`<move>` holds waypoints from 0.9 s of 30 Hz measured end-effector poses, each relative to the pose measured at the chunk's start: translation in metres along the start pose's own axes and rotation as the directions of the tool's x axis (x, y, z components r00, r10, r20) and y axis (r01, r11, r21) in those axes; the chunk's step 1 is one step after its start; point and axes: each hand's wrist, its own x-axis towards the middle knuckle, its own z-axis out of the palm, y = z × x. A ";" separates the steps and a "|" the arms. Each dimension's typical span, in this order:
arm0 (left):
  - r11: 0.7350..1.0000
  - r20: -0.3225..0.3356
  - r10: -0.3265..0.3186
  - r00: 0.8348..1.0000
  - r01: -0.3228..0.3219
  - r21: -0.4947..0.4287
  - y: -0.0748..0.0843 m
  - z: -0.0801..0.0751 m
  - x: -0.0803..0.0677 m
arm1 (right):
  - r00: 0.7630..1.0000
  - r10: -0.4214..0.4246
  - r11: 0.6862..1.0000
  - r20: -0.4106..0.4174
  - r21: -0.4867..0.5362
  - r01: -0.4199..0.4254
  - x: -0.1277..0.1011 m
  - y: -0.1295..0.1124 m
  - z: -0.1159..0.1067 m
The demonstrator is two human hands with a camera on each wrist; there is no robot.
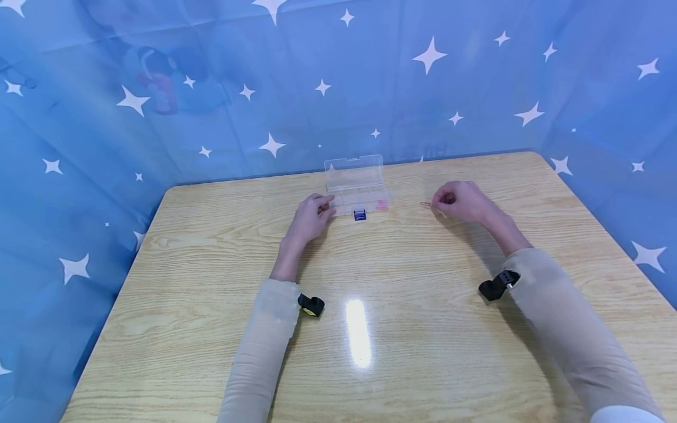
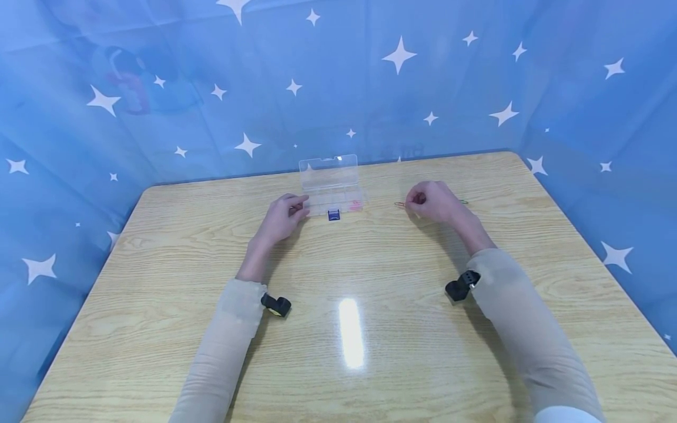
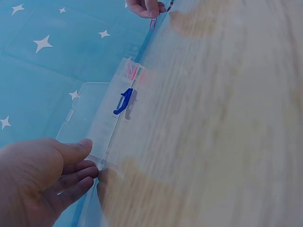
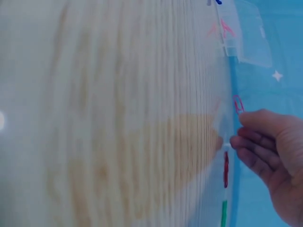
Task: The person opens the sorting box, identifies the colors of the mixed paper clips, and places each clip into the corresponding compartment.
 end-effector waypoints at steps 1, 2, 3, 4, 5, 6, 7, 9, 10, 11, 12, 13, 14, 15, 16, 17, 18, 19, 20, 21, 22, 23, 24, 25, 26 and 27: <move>1.000 0.000 0.000 1.000 0.000 0.001 0.000 0.000 0.000 | 1.000 0.000 1.000 -0.009 0.000 0.000 0.000 -0.001 0.000; 1.000 -0.001 0.001 1.000 -0.001 0.002 0.000 0.000 0.000 | 1.000 -0.002 1.000 -0.017 0.002 0.002 0.001 -0.001 0.000; 1.000 -0.002 0.001 1.000 -0.001 0.003 0.000 0.000 0.000 | 1.000 -0.003 1.000 -0.022 0.002 0.004 0.001 -0.001 0.001; 1.000 -0.003 0.001 1.000 -0.001 0.004 0.000 0.000 0.000 | 1.000 -0.006 1.000 -0.029 0.003 0.006 0.002 -0.002 0.001; 1.000 -0.004 0.000 1.000 0.000 0.004 0.000 0.000 0.000 | 0.999 -0.009 1.000 -0.034 0.005 0.009 0.002 -0.003 0.001; 1.000 -0.004 0.000 1.000 0.000 0.005 0.000 0.000 0.000 | 0.999 -0.008 1.000 -0.037 0.005 0.008 0.003 -0.004 0.002; 1.000 -0.004 -0.002 1.000 0.002 0.006 0.000 0.000 0.000 | 0.999 -0.008 1.000 -0.039 0.005 0.008 0.003 -0.005 0.002; 1.000 -0.003 -0.005 1.000 0.005 0.007 0.000 0.000 0.000 | 0.999 -0.004 1.000 -0.041 0.006 0.004 0.005 -0.006 0.004; 1.000 -0.002 -0.007 1.000 0.007 0.006 0.000 0.000 0.000 | 0.999 -0.003 1.000 -0.043 0.008 0.003 0.005 -0.007 0.004; 1.000 -0.001 -0.009 1.000 0.009 0.005 0.000 0.000 0.000 | 0.999 -0.001 1.000 -0.046 0.007 0.001 0.006 -0.007 0.005; 1.000 0.000 -0.011 1.000 0.011 0.005 0.000 0.001 0.000 | 0.999 -0.001 1.000 -0.051 0.004 0.001 0.006 -0.008 0.006; 1.000 0.001 -0.012 1.000 0.012 0.003 0.000 0.001 0.000 | 0.999 -0.002 1.000 -0.054 0.004 0.003 0.007 -0.009 0.006; 1.000 0.001 -0.014 1.000 0.014 0.002 0.000 0.001 0.000 | 0.998 -0.004 1.000 -0.059 0.005 0.004 0.007 -0.009 0.007; 1.000 0.001 -0.014 1.000 0.014 0.000 0.000 0.001 0.000 | 0.998 -0.009 1.000 -0.062 0.004 0.009 0.008 -0.010 0.008; 1.000 0.000 -0.015 1.000 0.015 -0.002 0.001 0.001 0.000 | 0.998 -0.015 1.000 -0.062 0.005 0.016 0.009 -0.010 0.009; 1.000 0.000 -0.014 1.000 0.014 -0.004 0.001 0.001 0.000 | 0.998 -0.022 1.000 -0.064 0.002 0.022 0.010 -0.011 0.010; 1.000 -0.001 -0.013 1.000 0.013 -0.005 0.001 0.001 -0.001 | 0.998 -0.026 1.000 -0.064 0.001 0.026 0.011 -0.012 0.011; 1.000 -0.001 -0.012 1.000 0.012 -0.007 0.001 0.001 -0.001 | 0.998 -0.029 1.000 -0.061 0.002 0.029 0.012 -0.014 0.012; 1.000 -0.002 -0.011 1.000 0.011 -0.008 0.001 0.000 -0.001 | 0.998 -0.033 0.999 -0.059 0.001 0.033 0.013 -0.015 0.013; 1.000 -0.002 -0.009 1.000 0.009 -0.009 0.001 0.000 -0.001 | 0.998 -0.039 0.999 -0.055 0.001 0.039 0.014 -0.016 0.014; 1.000 -0.003 -0.008 1.000 0.008 -0.009 0.001 0.000 -0.001 | 0.998 -0.044 0.999 -0.052 0.000 0.044 0.015 -0.017 0.014; 1.000 -0.002 -0.007 1.000 0.007 -0.008 0.001 0.000 -0.001 | 0.998 -0.045 0.999 -0.052 0.002 0.045 0.016 -0.018 0.015; 1.000 -0.002 -0.006 1.000 0.006 -0.009 0.001 0.000 0.000 | 0.997 -0.049 0.999 -0.053 0.006 0.050 0.017 -0.019 0.016; 1.000 -0.001 -0.005 1.000 0.005 -0.009 0.001 0.000 0.000 | 0.997 -0.052 0.999 -0.054 0.009 0.053 0.018 -0.020 0.017; 1.000 -0.001 -0.005 1.000 0.005 -0.009 0.000 0.000 0.000 | 0.997 -0.057 0.998 -0.056 0.011 0.058 0.018 -0.021 0.018; 1.000 -0.001 -0.005 1.000 0.005 -0.008 0.000 0.000 0.000 | 0.996 -0.060 0.998 -0.058 0.014 0.061 0.019 -0.022 0.019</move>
